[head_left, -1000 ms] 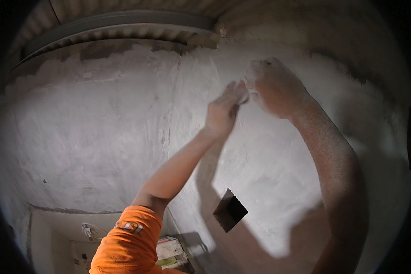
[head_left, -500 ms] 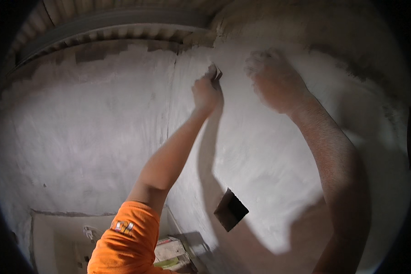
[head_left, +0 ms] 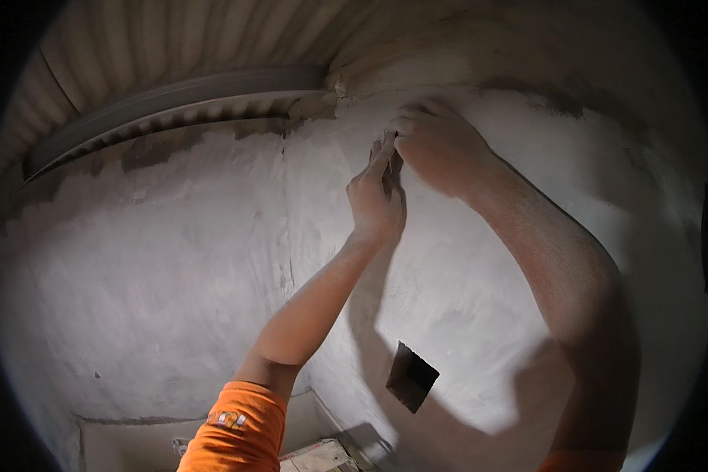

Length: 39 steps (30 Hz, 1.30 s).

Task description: The person sands the surface of a white wall around a rectangular opening using a piece of sandpaper held by hand. The person also climbs up and down a wooden ladder to reach different sections of the wall.

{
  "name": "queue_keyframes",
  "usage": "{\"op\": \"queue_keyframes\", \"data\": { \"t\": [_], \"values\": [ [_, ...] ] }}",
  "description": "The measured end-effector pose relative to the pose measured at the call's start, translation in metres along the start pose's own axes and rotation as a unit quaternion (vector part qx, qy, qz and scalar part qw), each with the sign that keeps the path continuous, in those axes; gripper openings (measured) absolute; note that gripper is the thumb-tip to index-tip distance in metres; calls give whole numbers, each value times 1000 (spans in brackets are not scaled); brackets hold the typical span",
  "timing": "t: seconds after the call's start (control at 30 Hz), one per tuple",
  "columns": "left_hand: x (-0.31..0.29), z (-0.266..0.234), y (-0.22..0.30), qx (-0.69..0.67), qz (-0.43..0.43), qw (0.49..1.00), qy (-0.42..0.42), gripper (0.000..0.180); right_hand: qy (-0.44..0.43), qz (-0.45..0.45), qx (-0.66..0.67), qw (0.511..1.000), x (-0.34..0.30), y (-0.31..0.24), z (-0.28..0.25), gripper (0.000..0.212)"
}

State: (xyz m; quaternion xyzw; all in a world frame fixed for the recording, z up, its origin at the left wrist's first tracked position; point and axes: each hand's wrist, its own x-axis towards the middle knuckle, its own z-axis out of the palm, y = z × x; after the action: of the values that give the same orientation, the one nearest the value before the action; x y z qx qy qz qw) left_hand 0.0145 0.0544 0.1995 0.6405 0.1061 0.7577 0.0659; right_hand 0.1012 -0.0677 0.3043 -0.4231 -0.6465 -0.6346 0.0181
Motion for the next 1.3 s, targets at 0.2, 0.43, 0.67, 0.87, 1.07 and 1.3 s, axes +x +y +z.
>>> {"op": "queue_keyframes", "data": {
  "t": [0.2, 0.43, 0.67, 0.87, 1.07, 1.3],
  "values": [
    [31, -10, -56, -21, -97, 994, 50, 55, -88, 6, -31, 996, 22, -5, -19, 14],
    [18, -3, -22, -36, 17, 999, 11, 57, -25, 74, -32, 996, 19, 14, -21, 14],
    [31, -2, -4, 30, -7, 999, -21, 48, -114, 121, -2, 986, 18, 11, -44, 16],
    [67, -21, -59, 19, -97, 995, 25, 42, -8, 84, -49, 995, 26, 6, -29, 18],
    [17, -8, 17, 27, 94, 995, 17, 42, -2, 81, -34, 996, 17, 12, -28, 15],
    [37, -5, -38, 39, -94, 995, -19, 44, -91, 94, -28, 991, 24, 6, -32, 19]
  ]
}}
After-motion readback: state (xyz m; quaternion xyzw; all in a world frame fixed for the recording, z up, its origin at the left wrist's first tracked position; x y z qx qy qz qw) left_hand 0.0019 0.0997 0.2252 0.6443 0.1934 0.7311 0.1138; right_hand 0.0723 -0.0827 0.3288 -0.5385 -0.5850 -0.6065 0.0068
